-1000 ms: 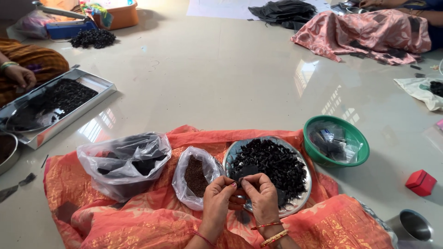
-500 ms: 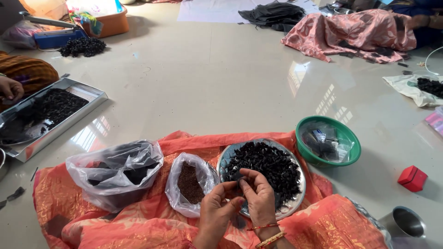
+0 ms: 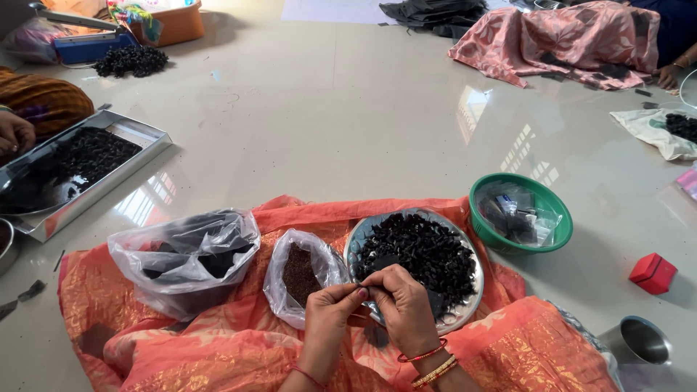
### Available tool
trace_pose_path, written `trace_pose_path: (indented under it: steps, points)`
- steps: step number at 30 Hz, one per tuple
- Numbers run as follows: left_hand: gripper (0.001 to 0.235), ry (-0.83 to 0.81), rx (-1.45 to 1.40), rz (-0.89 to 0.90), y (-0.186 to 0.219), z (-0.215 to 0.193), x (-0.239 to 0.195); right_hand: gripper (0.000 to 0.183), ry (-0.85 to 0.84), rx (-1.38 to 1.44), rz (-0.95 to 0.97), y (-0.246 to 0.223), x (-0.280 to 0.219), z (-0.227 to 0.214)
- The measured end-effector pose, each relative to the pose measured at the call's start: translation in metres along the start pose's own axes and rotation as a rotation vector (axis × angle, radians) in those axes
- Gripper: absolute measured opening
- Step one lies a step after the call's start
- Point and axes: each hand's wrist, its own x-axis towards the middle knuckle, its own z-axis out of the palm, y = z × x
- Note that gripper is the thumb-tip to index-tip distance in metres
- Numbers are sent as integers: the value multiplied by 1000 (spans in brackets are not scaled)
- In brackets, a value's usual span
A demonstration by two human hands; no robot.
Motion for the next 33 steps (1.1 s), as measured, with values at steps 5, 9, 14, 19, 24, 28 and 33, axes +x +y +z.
trace_pose_path:
  steps: [5, 9, 14, 19, 24, 28, 33]
  points:
    - [18, -114, 65, -33, 8, -10, 3, 15, -131, -19, 30, -8, 4, -12]
    - [19, -314, 229, -112, 20, -22, 7, 15, -327, 166, 194, -9, 7, -27]
    - [16, -525, 78, -295, 54, -16, -14, 24, -466, 167, 99, -11, 7, -41]
    - [17, -685, 73, -329, 62, -17, -21, 26, -613, 323, 141, -27, 7, -43]
    - [21, -556, 50, -405, 63, -10, -24, 11, -414, 104, 141, -32, 5, -40]
    - [19, -474, 3, -293, 52, -4, -22, 10, -251, 60, 21, -15, 1, -29]
    - [18, -472, -206, -161, 37, 3, -20, 6, -116, 522, 427, 31, -10, -6]
